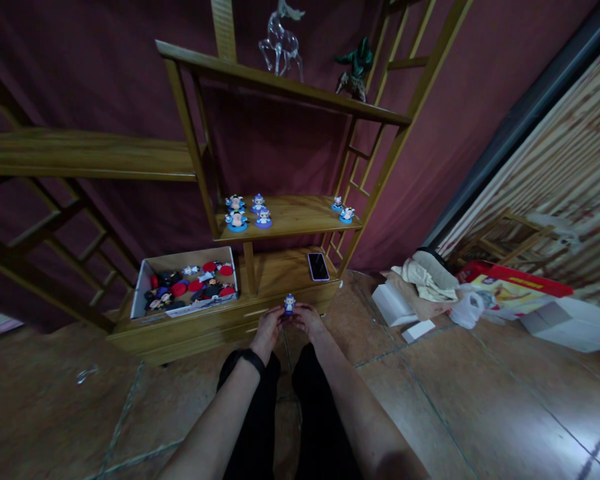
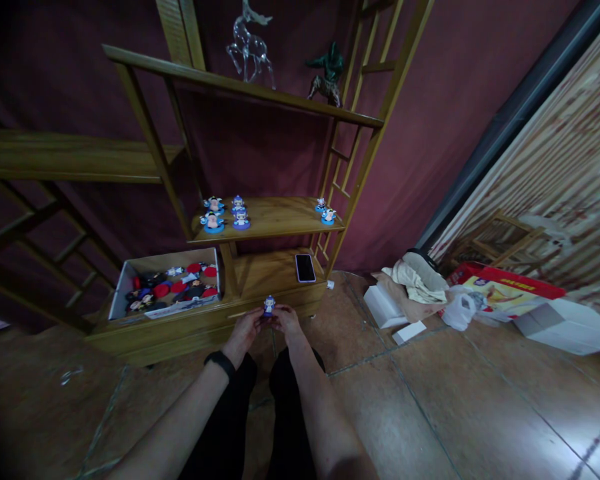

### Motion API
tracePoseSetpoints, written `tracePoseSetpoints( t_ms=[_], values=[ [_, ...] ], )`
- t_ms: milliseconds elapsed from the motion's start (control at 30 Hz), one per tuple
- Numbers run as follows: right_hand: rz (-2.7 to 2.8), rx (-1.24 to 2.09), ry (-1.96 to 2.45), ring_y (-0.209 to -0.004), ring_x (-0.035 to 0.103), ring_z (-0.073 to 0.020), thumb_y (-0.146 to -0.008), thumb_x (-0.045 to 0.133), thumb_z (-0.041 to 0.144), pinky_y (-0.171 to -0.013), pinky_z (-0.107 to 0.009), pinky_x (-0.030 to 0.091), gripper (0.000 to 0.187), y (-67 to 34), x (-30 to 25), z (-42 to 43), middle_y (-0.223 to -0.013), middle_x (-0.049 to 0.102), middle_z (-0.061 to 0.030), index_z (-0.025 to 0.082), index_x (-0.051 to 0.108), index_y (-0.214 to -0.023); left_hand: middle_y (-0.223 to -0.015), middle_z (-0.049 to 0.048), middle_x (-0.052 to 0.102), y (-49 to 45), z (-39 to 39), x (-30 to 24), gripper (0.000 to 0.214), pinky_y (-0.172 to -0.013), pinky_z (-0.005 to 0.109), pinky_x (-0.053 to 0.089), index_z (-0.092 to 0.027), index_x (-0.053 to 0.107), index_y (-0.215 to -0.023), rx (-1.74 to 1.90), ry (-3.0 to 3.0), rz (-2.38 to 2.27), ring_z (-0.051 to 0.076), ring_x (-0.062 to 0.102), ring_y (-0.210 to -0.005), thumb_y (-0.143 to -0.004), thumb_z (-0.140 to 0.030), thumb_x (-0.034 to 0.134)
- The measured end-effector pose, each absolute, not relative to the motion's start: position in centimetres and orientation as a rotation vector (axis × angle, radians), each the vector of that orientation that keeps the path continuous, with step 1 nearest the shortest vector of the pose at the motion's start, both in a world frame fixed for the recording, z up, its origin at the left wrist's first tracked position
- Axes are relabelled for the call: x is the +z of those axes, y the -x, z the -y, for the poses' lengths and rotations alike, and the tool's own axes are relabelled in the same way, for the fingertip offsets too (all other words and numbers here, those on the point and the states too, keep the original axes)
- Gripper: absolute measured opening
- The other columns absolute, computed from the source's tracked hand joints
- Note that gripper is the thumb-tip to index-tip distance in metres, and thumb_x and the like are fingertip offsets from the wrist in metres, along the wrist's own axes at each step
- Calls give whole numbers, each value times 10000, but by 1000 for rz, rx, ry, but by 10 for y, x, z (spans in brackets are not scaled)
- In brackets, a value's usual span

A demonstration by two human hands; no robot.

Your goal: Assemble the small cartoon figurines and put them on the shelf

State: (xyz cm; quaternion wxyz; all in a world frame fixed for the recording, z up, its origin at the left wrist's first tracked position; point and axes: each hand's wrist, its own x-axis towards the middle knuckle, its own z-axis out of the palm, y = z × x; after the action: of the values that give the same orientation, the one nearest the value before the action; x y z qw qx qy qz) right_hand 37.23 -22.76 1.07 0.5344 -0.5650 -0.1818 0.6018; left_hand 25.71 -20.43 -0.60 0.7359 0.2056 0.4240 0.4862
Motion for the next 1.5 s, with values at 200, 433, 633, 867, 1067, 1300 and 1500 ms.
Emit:
tracePoseSetpoints(
  t_ms=[200, 433, 633, 867, 1067, 1300, 1500],
  values=[
    [470, 1404, 1338, -709, 619, -146, -509, 743, 232, -663, -263, 458, 269, -372, 12, 229, -717, 667, 20, 206, 610, -741, -784, 63, 720, -256, 205, -8, 285, -692, 281, 511, -128, 677, -854, 1095, -508, -879, 165, 667, -692, -579, -92, 745],
    [622, 1383, 1318, -771, 620, -163, -493, 751, 229, -657, -244, 437, 313, -368, 15, 230, -760, 686, 19, 208, 672, -796, -773, 41, 717, -258, 205, -13, 298, -748, 282, 485, -142, 685, -811, 1241, -522, -950, 150, 653, -713, -528, -82, 758],
    [624, 1414, 1279, -789, 627, -170, -527, 768, 314, -642, -249, 452, 398, -365, 22, 233, -840, 696, 9, 232, 672, -905, -769, 51, 720, -258, 206, -8, 275, -767, 293, 477, -139, 707, -799, 1249, -579, -939, 150, 648, -704, -531, -79, 719],
    [634, 1411, 1280, -776, 627, -158, -528, 762, 301, -645, -243, 458, 397, -366, 22, 233, -826, 689, 17, 240, 669, -909, -813, 67, 726, -258, 207, -2, 276, -767, 305, 485, -138, 719, -805, 1219, -541, -884, 161, 652, -730, -542, -185, 787],
    [662, 1412, 1268, -789, 629, -159, -507, 769, 269, -643, -234, 450, 374, -366, 23, 233, -838, 699, 15, 232, 681, -869, -729, 38, 709, -256, 203, -5, 296, -716, 272, 478, -145, 693, -732, 1256, -489, -914, 145, 641, -694, -478, -205, 832],
    [538, 1456, 1266, -694, 646, -154, -540, 769, 343, -671, -276, 484, 347, -368, 23, 230, -751, 698, -20, 190, 672, -836, -669, 19, 684, -256, 202, -3, 216, -595, 251, 468, -147, 672, -727, 1175, -462, -928, 127, 614, -581, -564, -225, 790],
    [456, 1433, 1277, -606, 623, -132, -545, 766, 285, -650, -277, 498, 291, -371, 18, 227, -645, 668, -2, 189, 638, -788, -629, 31, 672, -257, 203, 1, 70, -558, 235, 474, -130, 663, -712, 1083, -416, -924, 121, 605, -541, -655, -103, 690]
  ],
)
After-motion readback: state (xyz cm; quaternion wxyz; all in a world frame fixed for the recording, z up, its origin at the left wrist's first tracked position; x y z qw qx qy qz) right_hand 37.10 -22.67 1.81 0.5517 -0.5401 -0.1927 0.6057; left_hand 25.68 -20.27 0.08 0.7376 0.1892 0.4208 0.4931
